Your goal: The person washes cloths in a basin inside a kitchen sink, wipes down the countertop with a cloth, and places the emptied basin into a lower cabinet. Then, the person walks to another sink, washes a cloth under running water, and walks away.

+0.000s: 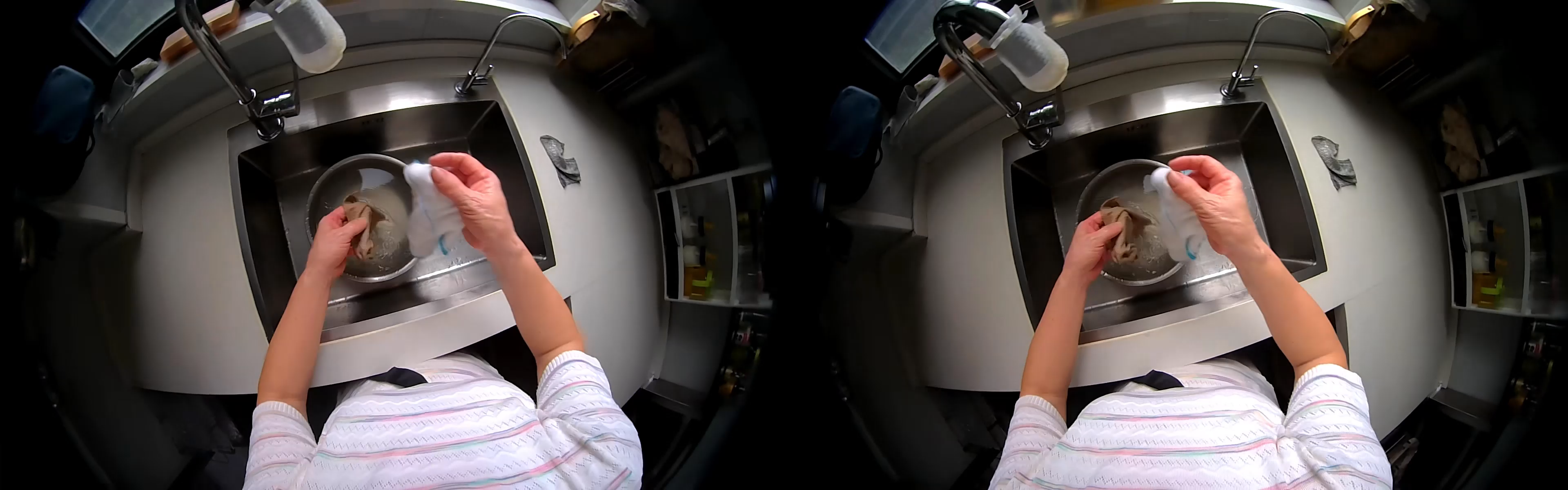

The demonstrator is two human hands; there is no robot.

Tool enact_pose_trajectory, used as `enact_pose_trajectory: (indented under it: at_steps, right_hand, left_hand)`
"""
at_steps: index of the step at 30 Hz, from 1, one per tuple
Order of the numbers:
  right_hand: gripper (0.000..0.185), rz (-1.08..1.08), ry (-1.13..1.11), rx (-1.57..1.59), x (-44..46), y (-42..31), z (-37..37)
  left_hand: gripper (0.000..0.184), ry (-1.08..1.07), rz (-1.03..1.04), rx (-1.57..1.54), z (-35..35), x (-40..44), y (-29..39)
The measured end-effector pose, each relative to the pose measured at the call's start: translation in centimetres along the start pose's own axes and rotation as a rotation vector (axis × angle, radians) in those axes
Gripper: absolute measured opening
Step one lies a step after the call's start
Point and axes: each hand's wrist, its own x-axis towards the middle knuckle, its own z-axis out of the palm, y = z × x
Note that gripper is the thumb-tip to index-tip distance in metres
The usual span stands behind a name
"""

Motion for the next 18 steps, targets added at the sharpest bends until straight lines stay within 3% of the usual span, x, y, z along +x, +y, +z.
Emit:
enact_pose_trajectory:
  at_steps: [2,4,6,7,8,9,11,14,17,18]
  right_hand:
    - [0.034,-0.038,-0.05,-0.205,1.8,3.3,-0.2]
    - [0.064,0.087,-0.128,-0.454,3.5,9.6,-1.4]
    - [0.08,0.215,-0.249,-0.59,4.8,17.5,-3.6]
    - [0.073,0.161,-0.289,-0.871,4.6,18.6,-3.8]
    - [0.067,0.128,-0.302,-0.972,4.6,21.2,-4.4]
    - [0.058,0.028,-0.303,-1.106,4.8,24.4,-5.2]
    - [0.05,0.108,-0.339,-1.325,3.9,24.0,-4.2]
    - [0.037,0.101,-0.389,-1.567,4.3,24.2,-4.5]
    - [0.024,0.286,-0.241,-1.493,6.1,24.1,-3.8]
    - [0.02,0.132,-0.14,-1.33,5.6,22.4,-2.5]
  left_hand:
    - [0.018,-0.013,0.006,-0.153,0.4,-0.6,0.2]
    - [0.02,-0.04,-0.043,-0.261,-0.1,-0.1,-0.6]
    - [0.024,-0.053,-0.18,-0.214,-2.3,2.6,-4.7]
    - [0.026,-0.055,-0.247,-0.192,-3.0,3.6,-5.9]
    - [0.035,0.061,-0.365,0.121,-2.7,3.7,-6.0]
    - [0.038,0.051,-0.27,0.243,-3.2,3.9,-6.9]
    - [0.044,0.045,-0.087,0.484,-4.8,4.3,-9.4]
    - [0.052,0.196,-0.268,0.367,-3.8,2.3,-6.0]
    - [0.057,0.323,-0.312,0.161,-4.5,2.5,-6.4]
    - [0.058,0.379,-0.338,0.07,-4.6,2.8,-6.4]
